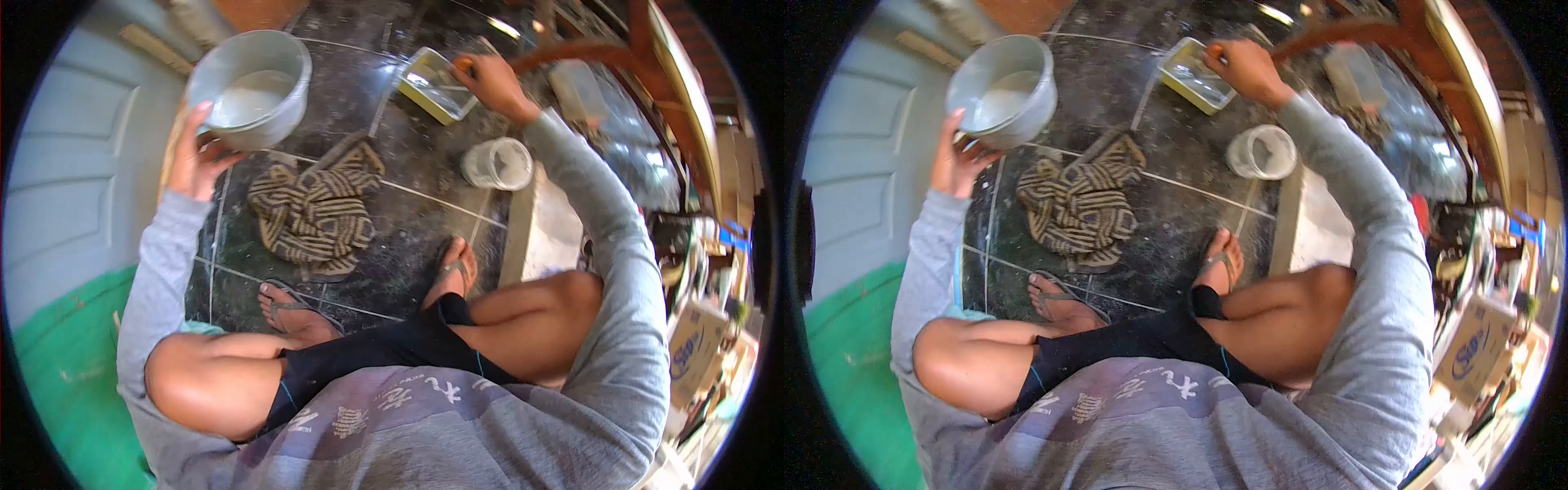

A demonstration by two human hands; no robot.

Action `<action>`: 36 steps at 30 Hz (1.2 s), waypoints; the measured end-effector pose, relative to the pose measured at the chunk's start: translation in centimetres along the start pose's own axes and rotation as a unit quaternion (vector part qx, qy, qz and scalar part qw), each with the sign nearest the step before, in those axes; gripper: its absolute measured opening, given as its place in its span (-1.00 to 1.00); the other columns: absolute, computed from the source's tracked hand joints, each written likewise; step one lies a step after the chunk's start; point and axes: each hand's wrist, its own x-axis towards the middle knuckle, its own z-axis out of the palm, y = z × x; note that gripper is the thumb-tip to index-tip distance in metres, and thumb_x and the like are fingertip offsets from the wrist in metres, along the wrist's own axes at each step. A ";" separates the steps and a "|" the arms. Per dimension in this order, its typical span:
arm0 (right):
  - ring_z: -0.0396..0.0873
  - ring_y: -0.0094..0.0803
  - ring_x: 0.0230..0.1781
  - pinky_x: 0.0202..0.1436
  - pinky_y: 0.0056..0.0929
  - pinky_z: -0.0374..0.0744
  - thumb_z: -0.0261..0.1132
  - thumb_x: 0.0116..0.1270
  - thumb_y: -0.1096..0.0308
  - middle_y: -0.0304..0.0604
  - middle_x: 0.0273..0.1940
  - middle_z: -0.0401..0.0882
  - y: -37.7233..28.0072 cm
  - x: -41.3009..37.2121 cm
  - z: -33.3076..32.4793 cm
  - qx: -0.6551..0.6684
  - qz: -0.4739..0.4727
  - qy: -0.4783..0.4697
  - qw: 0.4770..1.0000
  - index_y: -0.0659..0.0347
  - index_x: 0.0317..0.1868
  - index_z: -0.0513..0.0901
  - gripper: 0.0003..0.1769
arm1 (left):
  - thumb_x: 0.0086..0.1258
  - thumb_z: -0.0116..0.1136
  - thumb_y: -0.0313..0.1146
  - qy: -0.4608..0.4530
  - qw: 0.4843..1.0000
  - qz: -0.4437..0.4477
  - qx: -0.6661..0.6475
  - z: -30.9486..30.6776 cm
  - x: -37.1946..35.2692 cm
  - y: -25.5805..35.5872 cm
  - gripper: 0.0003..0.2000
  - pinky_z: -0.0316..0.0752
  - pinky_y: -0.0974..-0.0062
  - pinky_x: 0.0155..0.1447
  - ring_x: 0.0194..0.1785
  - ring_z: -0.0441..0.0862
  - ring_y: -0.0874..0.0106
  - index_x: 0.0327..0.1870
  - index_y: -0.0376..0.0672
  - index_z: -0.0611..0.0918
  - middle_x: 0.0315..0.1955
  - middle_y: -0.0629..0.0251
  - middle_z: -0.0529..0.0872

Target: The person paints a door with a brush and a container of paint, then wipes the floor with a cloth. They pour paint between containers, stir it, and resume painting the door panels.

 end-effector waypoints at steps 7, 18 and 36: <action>0.63 -0.42 -0.53 -0.40 -0.40 0.61 0.23 0.44 0.32 -0.16 -0.43 0.73 5.7 -4.2 -7.8 0.282 0.243 0.080 0.925 0.25 -0.15 0.73 -0.79 | 0.26 0.28 0.18 -0.044 0.998 -0.052 0.008 -1.6 1.7 -0.6 -0.19 0.63 0.16 0.16 0.24 0.55 0.22 0.42 -0.12 0.32 0.26 0.11 0.46; 0.48 -0.66 -0.53 -0.49 -0.62 0.42 0.30 0.46 0.11 -0.19 -0.26 0.77 9.1 -31.0 -9.9 0.378 0.507 0.168 0.756 0.21 -0.15 0.75 -0.69 | 0.33 0.23 0.13 -0.089 0.994 -0.063 0.001 -0.6 5.2 -1.3 -0.22 0.62 0.09 0.23 0.30 0.49 0.13 0.45 -0.15 0.28 0.30 0.05 0.41; 0.72 -0.31 -0.50 -0.34 -0.35 0.61 0.30 0.41 0.14 0.00 -0.47 0.73 8.9 -30.9 -9.2 0.173 0.447 0.138 0.867 0.35 -0.22 0.74 -0.63 | 0.29 0.23 0.21 -0.069 0.995 -0.068 0.009 -0.6 5.4 -0.9 -0.16 0.56 0.10 0.30 0.35 0.46 0.14 0.47 -0.10 0.25 0.36 0.08 0.37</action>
